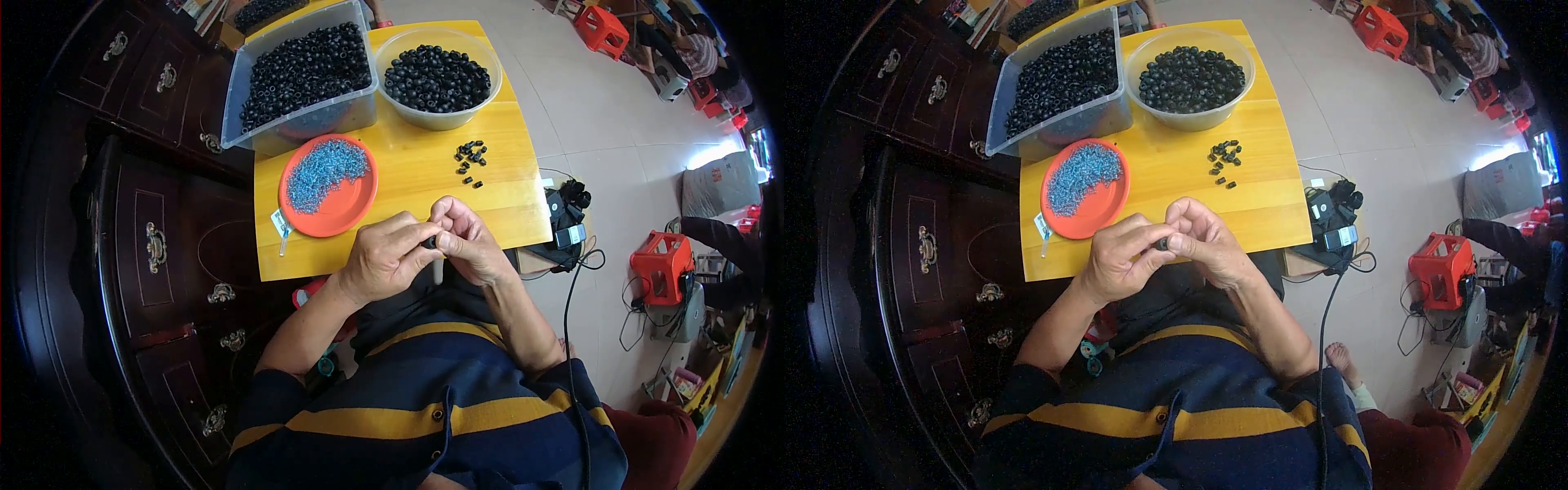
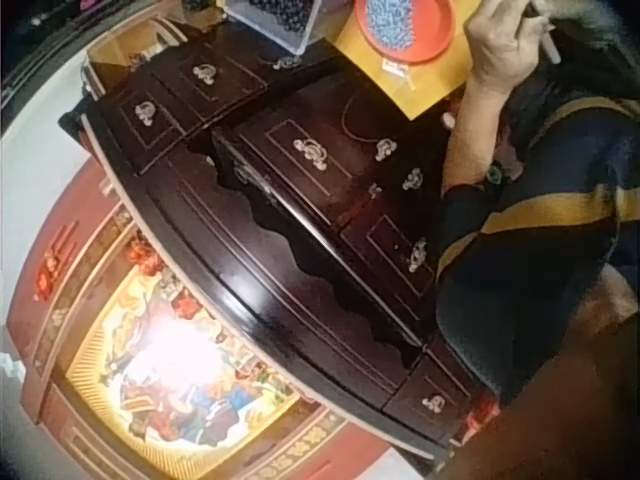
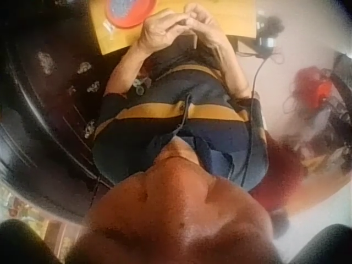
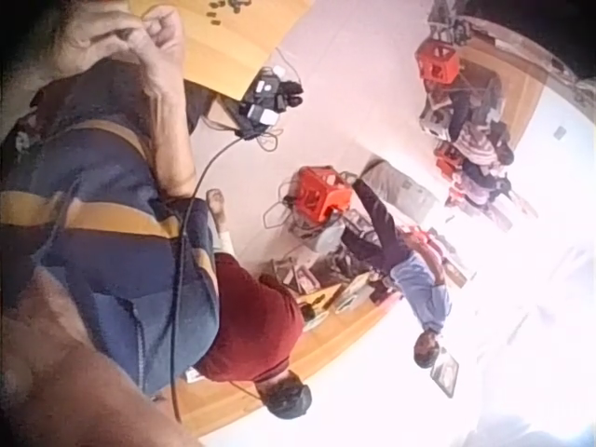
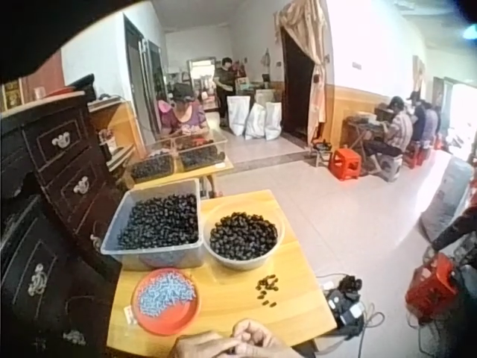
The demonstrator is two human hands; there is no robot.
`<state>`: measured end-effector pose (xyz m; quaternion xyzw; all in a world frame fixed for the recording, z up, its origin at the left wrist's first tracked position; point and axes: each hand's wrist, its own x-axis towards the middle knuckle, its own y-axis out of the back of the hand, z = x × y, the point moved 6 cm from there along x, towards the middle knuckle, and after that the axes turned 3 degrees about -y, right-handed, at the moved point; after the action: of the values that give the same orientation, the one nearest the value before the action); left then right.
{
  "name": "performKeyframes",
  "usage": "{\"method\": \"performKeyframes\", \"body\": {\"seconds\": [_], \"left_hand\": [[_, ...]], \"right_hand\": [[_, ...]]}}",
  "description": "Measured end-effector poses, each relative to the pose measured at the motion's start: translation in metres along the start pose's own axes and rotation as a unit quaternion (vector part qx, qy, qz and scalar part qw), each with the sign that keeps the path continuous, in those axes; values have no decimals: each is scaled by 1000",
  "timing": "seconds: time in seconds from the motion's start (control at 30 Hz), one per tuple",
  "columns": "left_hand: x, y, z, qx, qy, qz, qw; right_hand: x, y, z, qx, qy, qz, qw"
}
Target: The person assembles small black components by hand, arranges them on the table, and sorts through beads in a tray and plastic containers.
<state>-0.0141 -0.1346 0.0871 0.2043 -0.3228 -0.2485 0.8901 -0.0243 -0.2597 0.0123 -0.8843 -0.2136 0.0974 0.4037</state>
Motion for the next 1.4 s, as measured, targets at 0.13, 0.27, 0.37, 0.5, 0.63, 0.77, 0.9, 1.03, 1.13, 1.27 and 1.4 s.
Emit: {"method": "performKeyframes", "body": {"seconds": [0.13,0.27,0.37,0.5,0.63,0.77,0.9,1.03,1.13,1.27,1.4], "left_hand": [[-2,2,-6,-16,5,9,1000],[-5,2,-11,-49,21,5,999],[-7,3,-12,-61,26,6,998],[-4,7,-6,-77,16,8,997],[-2,8,-4,-65,15,8,998],[-4,8,-7,-30,11,19,999],[-3,5,-6,-6,-4,24,1000],[-3,4,-7,-43,18,21,999],[-3,4,-8,-42,2,14,999],[-7,4,-8,-60,10,27,998],[-11,1,-14,-72,20,41,996]], "right_hand": [[3,-3,-3,-3,-1,22,1000],[3,2,-5,-58,1,-1,998],[3,4,-5,-70,-12,3,997],[3,14,-6,-77,0,33,996],[3,8,-4,-72,-7,20,997],[1,2,1,-48,-60,30,997],[1,0,11,21,-63,2,998],[3,2,17,23,-87,4,996],[2,-1,13,-2,-88,18,996],[4,-7,11,-4,-89,-11,996],[4,-10,7,-14,-91,22,996]]}}
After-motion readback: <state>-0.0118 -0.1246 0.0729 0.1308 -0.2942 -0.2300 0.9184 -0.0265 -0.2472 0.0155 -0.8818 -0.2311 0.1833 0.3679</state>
